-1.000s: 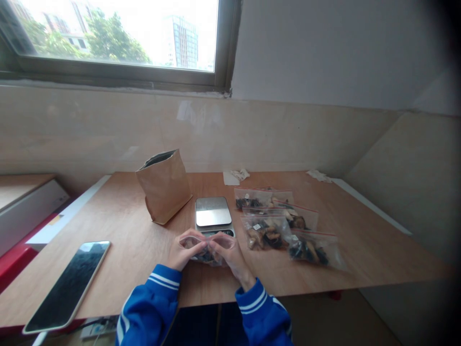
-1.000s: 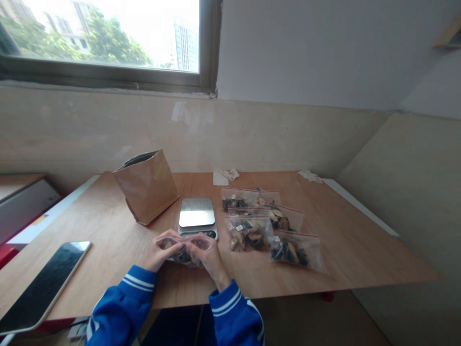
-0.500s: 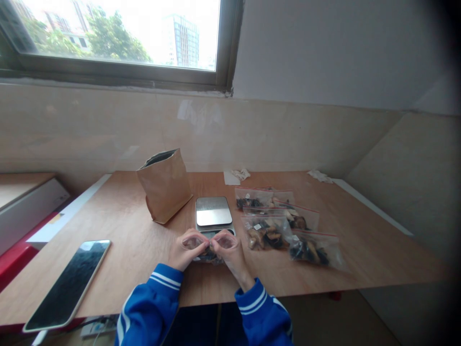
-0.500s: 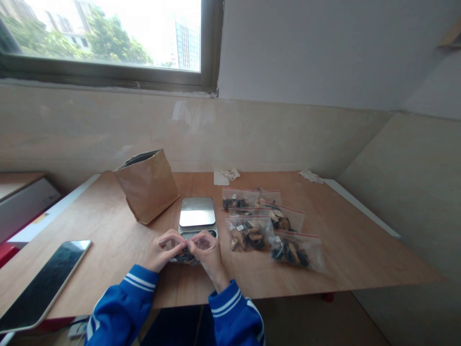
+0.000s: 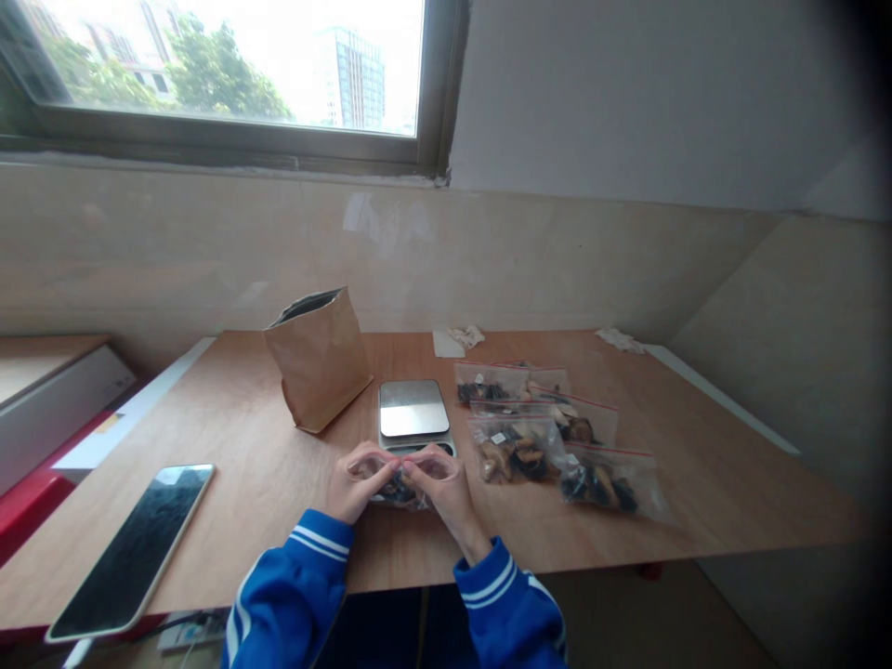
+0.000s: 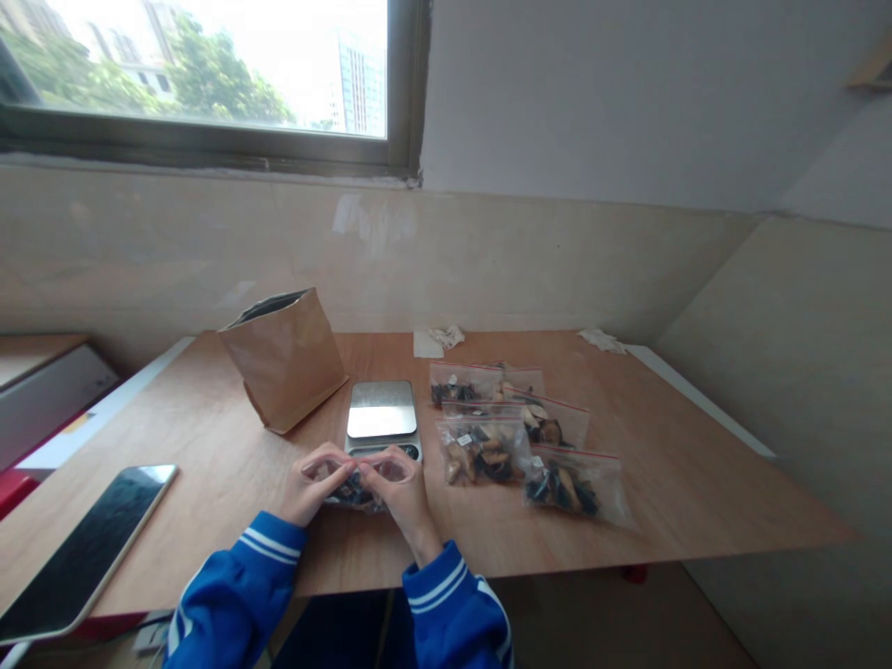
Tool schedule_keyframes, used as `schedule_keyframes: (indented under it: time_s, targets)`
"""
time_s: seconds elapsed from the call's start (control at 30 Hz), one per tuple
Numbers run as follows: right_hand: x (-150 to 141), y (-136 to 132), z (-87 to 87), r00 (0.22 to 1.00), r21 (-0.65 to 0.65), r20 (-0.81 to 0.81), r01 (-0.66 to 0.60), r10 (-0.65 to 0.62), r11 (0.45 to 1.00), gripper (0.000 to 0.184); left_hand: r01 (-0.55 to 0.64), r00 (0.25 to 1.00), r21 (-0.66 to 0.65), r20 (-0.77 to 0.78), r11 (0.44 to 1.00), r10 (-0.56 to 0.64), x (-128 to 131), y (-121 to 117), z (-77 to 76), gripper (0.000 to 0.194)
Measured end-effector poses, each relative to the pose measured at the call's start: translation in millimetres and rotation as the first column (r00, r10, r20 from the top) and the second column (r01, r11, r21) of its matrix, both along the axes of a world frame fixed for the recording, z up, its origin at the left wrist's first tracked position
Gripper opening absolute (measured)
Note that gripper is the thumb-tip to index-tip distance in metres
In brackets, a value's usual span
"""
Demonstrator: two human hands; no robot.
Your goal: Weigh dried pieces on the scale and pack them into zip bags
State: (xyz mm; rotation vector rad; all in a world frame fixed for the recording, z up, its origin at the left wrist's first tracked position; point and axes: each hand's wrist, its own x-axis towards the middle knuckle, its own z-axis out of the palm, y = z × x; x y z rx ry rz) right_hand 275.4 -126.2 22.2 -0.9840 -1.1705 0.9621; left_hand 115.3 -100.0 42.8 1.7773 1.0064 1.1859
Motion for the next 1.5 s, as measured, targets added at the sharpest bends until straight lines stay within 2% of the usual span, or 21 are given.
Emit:
schedule_keyframes:
  time_s: [0.4,0.63,0.8,0.93,1.1,1.27,1.4,1.5]
  targets:
    - [-0.9,-1.4,-1.0,1.000,-0.049,-0.010,0.029,-0.030,0.998,0.022,-0.003,1.000,-0.005,-0.017,1.000,0.003,1.3,0.9,-2.3,0.021]
    - [1.8,-1.2,-0.7,1.000,-0.040,-0.010,0.024,-0.024,0.999,0.016,-0.036,0.999,-0.051,-0.026,0.998,0.035,0.7,0.5,-1.6,0.023]
    - [2.2,-0.6,-1.5,0.997,-0.070,-0.063,0.038,-0.042,0.997,0.018,-0.001,0.998,-0.032,-0.056,0.999,-0.001,1.8,-1.3,-1.4,0.022]
    - [2.4,-0.7,-0.3,0.997,-0.077,-0.073,0.016,-0.022,0.997,0.023,0.016,1.000,-0.048,-0.016,0.999,-0.017,3.8,-0.1,-2.4,0.024]
    - [6.5,-1.6,0.6,0.991,-0.060,-0.109,0.069,-0.075,0.996,0.034,0.041,0.997,-0.168,0.077,0.985,-0.028,1.5,5.2,-9.0,0.037]
    - [9.8,1.9,-9.7,0.984,-0.093,-0.066,0.158,-0.165,0.983,0.038,-0.096,0.993,-0.162,0.051,0.982,0.106,-2.4,6.8,-19.3,0.039]
    - [10.6,2.9,-12.8,0.973,-0.036,0.035,0.228,-0.226,0.973,0.038,-0.082,0.996,-0.149,0.032,0.986,0.087,-3.9,6.4,-21.4,0.038]
    - [11.0,1.7,-10.0,0.974,-0.021,0.038,0.223,-0.223,0.974,0.040,-0.062,0.996,-0.188,0.051,0.980,0.072,-4.4,7.4,-20.5,0.041]
